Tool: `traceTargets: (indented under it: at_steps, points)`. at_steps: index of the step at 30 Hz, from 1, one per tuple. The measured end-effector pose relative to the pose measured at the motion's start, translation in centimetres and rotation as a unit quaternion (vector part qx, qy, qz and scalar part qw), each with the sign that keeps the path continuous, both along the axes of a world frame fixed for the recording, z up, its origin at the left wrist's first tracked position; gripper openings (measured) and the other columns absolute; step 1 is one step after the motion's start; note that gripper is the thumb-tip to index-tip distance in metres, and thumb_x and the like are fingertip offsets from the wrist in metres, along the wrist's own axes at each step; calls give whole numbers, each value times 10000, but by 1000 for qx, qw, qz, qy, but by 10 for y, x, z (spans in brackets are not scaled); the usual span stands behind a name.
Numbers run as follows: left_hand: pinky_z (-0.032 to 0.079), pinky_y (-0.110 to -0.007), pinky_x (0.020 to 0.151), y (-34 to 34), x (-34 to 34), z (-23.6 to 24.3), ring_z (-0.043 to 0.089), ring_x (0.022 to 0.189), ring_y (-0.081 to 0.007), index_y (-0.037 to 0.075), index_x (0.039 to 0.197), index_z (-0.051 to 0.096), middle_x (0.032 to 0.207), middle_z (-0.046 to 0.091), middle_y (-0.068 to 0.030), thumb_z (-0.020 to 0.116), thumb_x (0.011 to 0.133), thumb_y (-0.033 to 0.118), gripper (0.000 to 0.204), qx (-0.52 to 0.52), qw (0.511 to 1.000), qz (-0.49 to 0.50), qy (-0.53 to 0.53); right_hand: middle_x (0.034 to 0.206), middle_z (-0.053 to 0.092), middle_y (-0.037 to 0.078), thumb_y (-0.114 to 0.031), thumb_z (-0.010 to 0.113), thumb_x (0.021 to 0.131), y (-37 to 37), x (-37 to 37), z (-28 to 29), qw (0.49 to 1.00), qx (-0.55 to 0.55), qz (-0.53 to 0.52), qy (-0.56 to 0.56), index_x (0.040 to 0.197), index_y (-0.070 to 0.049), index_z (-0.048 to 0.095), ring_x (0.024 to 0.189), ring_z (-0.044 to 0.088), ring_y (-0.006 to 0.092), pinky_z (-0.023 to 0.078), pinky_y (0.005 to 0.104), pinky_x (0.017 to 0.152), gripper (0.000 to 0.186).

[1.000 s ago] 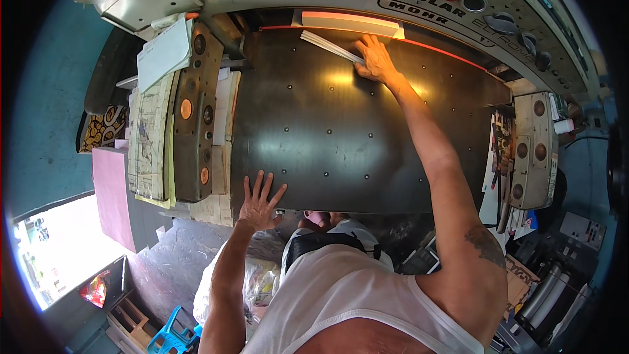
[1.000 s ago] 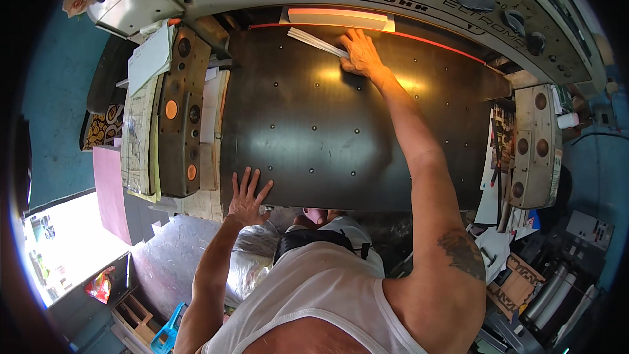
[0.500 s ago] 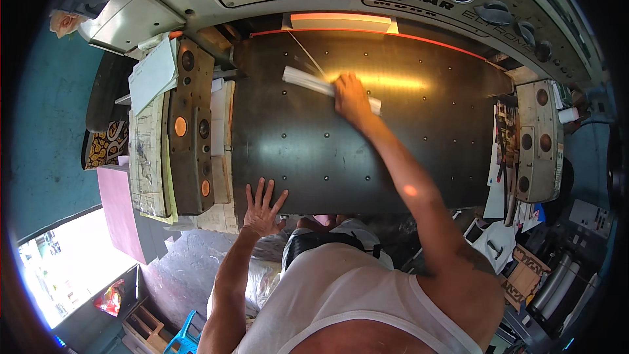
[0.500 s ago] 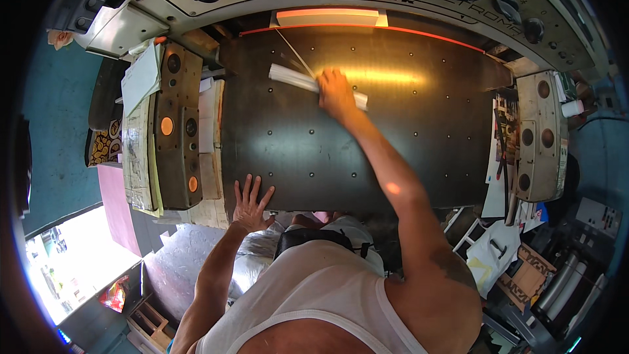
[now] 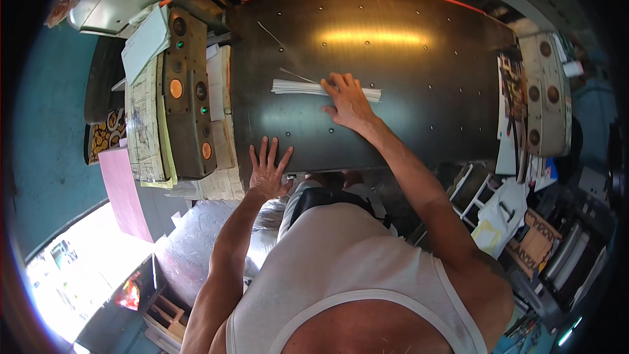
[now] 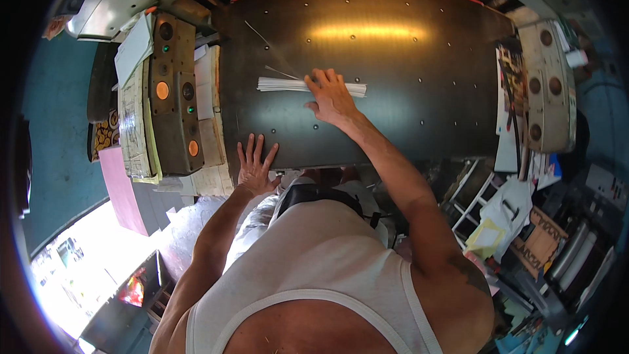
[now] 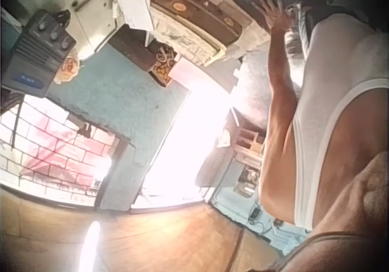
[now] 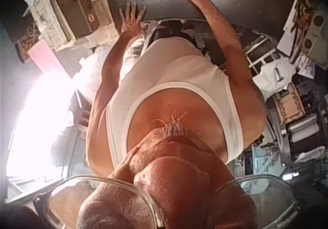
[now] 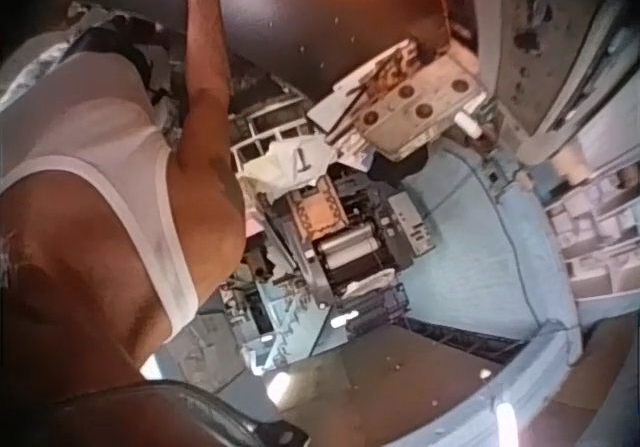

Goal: The person is operating a large industrial paper cutter to trim stacks of paper.

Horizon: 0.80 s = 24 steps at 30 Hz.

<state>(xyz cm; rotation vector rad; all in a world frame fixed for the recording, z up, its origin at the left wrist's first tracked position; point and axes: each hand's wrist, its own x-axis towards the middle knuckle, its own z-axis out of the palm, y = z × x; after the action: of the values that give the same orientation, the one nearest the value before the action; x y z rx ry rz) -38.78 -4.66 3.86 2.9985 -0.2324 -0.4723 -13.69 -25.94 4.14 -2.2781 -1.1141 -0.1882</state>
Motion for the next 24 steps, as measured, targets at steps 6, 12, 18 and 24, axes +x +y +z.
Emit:
traceTargets:
  at_steps: [6, 12, 18, 24]
  points:
    - [18, -727, 1128, -2, 1, -1, 11, 1489, -505, 196, 1587, 170, 1609, 96, -278, 773, 666, 526, 1150, 0, 1000, -10, -4, 950, 547, 112, -51, 669, 793, -52, -114, -24, 992, 16, -126, 19, 916, -52, 583, 898, 533, 297, 440, 417, 775, 150]
    - [28, -753, 1107, -3, -1, 3, 13, 1475, -525, 163, 1591, 154, 1598, 90, -298, 748, 707, 530, 1127, 2, 999, -29, -17, 969, 521, 143, -109, 636, 847, -54, -196, -15, 903, -126, -409, -24, 950, -33, 531, 900, 533, 316, 449, 427, 761, 166]
    - [36, -754, 1100, -9, -5, 5, -11, 1476, -522, 140, 1588, 167, 1596, 87, -307, 765, 706, 517, 1130, -23, 997, -51, -57, 962, 580, 259, -94, 558, 935, -47, -224, -28, 828, 1, -536, 165, 1003, -1, 465, 828, 622, 475, 486, 560, 727, 148]
    - [62, -756, 1087, -5, -18, -8, 33, 1468, -528, 131, 1588, 176, 1585, 113, -321, 727, 706, 645, 1161, -52, 989, -72, -121, 856, 640, 335, -88, 525, 925, -75, -274, -20, 736, 193, -576, 300, 1080, -7, 446, 866, 607, 545, 460, 623, 765, 192]
